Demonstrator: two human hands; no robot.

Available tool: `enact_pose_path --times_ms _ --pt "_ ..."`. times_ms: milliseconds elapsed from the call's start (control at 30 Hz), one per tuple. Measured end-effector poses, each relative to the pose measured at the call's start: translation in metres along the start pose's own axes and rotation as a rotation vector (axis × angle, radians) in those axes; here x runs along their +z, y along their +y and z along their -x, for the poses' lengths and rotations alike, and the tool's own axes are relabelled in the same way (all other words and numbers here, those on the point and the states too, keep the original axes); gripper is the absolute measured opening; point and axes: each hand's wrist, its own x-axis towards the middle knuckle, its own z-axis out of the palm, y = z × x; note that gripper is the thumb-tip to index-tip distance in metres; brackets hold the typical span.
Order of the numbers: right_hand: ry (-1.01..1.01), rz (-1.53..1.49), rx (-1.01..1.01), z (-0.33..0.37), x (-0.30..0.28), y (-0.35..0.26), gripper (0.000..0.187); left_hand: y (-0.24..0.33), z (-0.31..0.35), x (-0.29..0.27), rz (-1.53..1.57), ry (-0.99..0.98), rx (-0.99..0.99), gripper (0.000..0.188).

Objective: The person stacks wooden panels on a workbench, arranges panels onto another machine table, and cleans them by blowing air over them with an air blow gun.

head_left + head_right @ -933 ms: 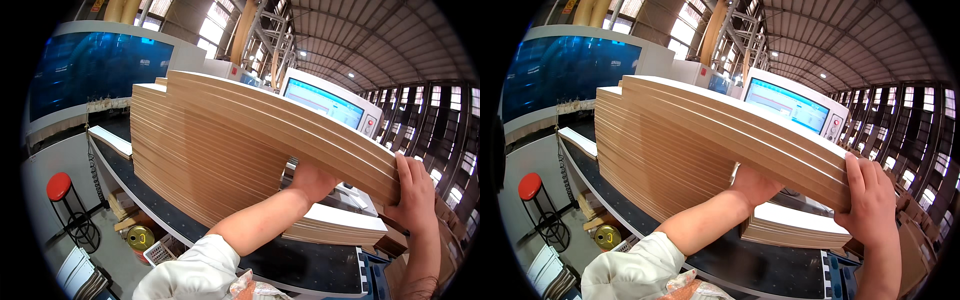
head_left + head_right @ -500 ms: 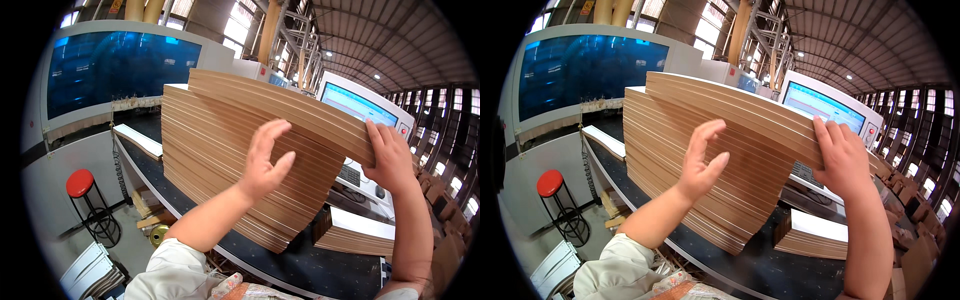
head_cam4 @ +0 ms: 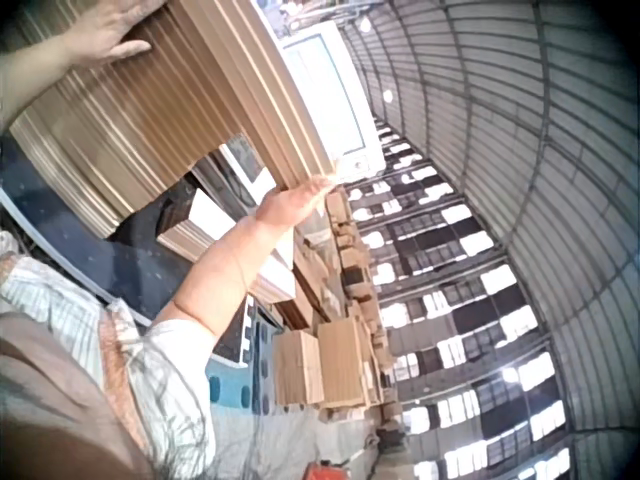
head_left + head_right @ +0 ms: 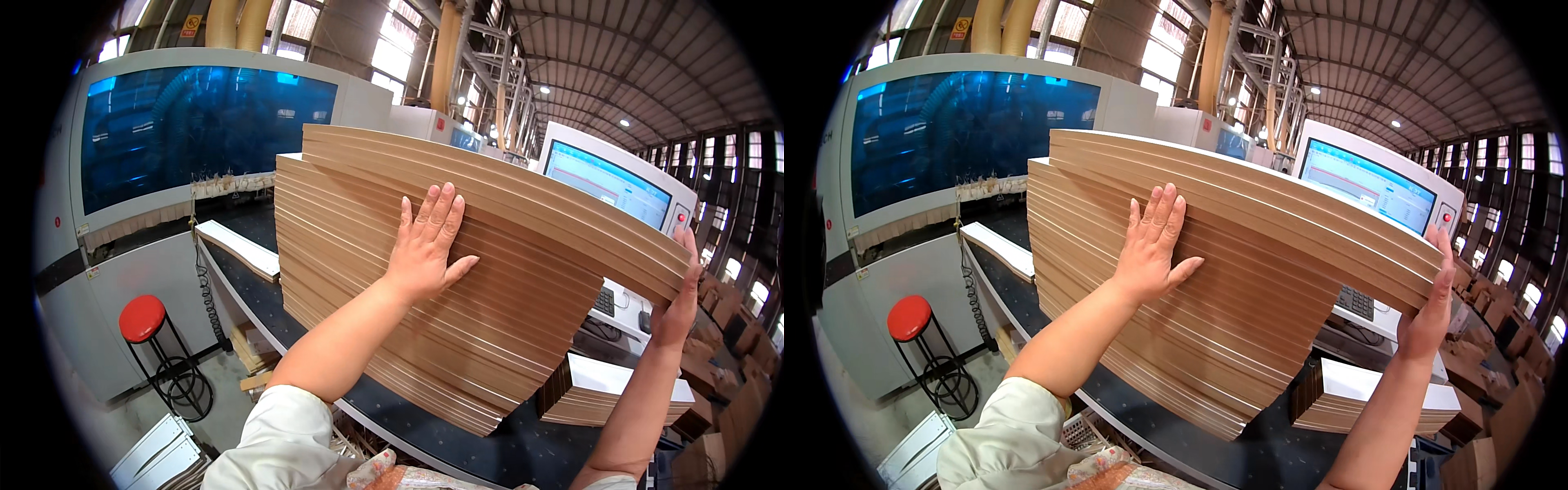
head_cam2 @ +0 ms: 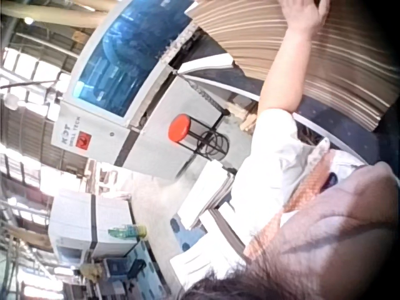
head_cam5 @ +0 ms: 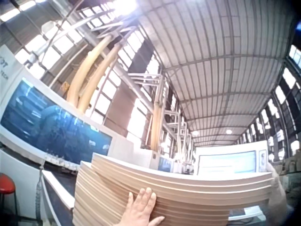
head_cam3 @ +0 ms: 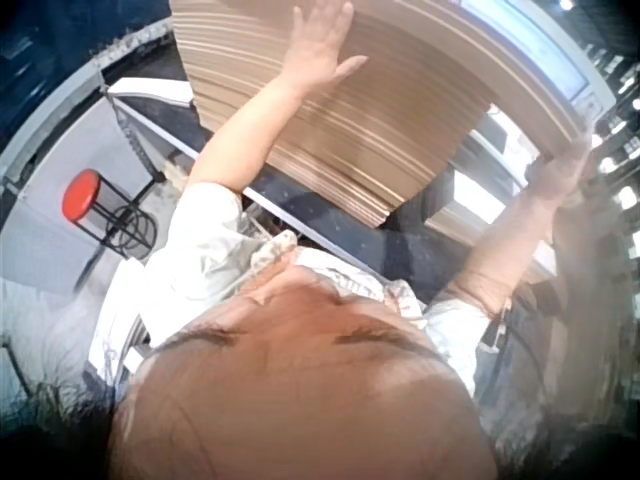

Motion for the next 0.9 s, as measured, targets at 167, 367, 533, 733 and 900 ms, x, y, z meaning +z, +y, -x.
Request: enact_pose_path --times_ms 167,367,533,733,900 --pt "-0.129 -0.085 0.095 -0.004 0.033 0.014 0.068 -0.025 0.005 -0.001 -0.002 -0.003 -0.100 0.084" --pt "-0.250 -0.115 0.192 -0.006 0.071 0.027 0.058 -0.058 0.009 -0.004 -0.060 -0.040 -0.184 0.084" --pt "-0.317 0.089 0.170 -0.015 0.076 0.043 0.056 -0.073 0.009 -0.002 -0.071 -0.039 -0.206 0.087" --pt "-0.165 0.032 0.197 0.001 0.078 0.046 0.065 -0.073 0.011 -0.006 -0.090 -0.059 -0.224 0.090" --pt "-0.178 -0.084 0.222 0.013 0.077 0.047 0.067 -0.063 0.007 -0.003 -0.105 -0.062 -0.243 0.091"
